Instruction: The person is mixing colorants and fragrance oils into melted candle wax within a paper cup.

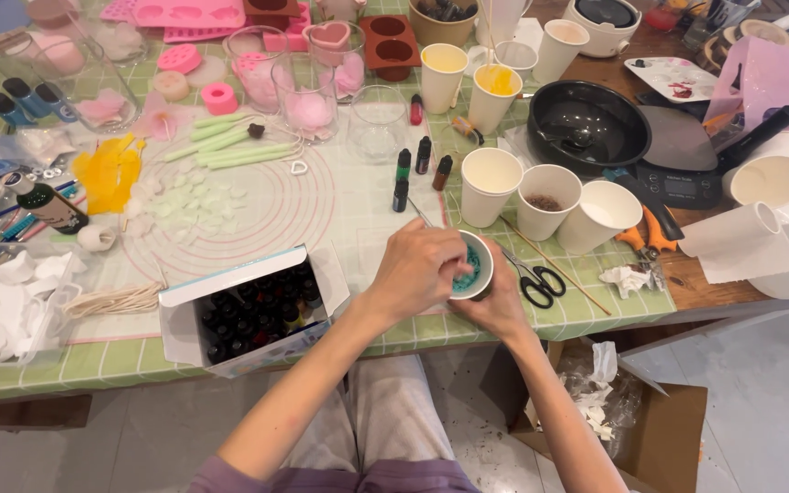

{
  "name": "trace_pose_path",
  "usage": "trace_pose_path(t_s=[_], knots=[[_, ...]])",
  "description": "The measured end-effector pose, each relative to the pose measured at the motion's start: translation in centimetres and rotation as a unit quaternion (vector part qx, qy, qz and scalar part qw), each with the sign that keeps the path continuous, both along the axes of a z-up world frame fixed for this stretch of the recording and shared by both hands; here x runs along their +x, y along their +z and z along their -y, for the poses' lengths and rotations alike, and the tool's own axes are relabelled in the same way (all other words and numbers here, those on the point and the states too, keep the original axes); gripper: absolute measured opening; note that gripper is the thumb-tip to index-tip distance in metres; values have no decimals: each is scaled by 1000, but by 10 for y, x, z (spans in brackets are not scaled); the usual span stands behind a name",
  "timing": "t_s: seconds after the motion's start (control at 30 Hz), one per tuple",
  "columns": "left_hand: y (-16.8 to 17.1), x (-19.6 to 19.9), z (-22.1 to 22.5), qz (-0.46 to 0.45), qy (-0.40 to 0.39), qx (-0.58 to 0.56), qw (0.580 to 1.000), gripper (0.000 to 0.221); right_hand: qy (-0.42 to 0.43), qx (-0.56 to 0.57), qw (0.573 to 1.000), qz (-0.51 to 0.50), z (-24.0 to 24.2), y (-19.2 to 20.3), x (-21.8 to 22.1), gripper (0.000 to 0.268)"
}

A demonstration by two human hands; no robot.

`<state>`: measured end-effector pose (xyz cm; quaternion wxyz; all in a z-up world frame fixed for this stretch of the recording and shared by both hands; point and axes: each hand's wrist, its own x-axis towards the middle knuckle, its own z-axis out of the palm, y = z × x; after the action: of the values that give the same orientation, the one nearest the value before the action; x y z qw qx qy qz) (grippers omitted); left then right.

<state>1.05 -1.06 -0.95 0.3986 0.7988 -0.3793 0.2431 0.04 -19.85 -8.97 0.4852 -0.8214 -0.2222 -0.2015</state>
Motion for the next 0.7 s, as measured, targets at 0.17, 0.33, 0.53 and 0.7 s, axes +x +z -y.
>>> trace_pose_path(t_s=[0.17, 0.33, 0.53, 0.7], knots=[[-7, 6, 1, 37, 58, 10, 998, 14, 4, 4, 1000, -8, 2, -1, 1, 86], [3, 2, -3, -21, 43, 20, 999, 14, 5, 1, 1000, -5, 1, -1, -1, 86], [-10, -2, 3, -2, 30, -17, 999, 17, -12, 16, 999, 42, -1, -18, 7, 86], [10, -10, 2, 102, 67, -57, 991, 17, -104, 8, 983, 153, 1, -36, 12, 87]])
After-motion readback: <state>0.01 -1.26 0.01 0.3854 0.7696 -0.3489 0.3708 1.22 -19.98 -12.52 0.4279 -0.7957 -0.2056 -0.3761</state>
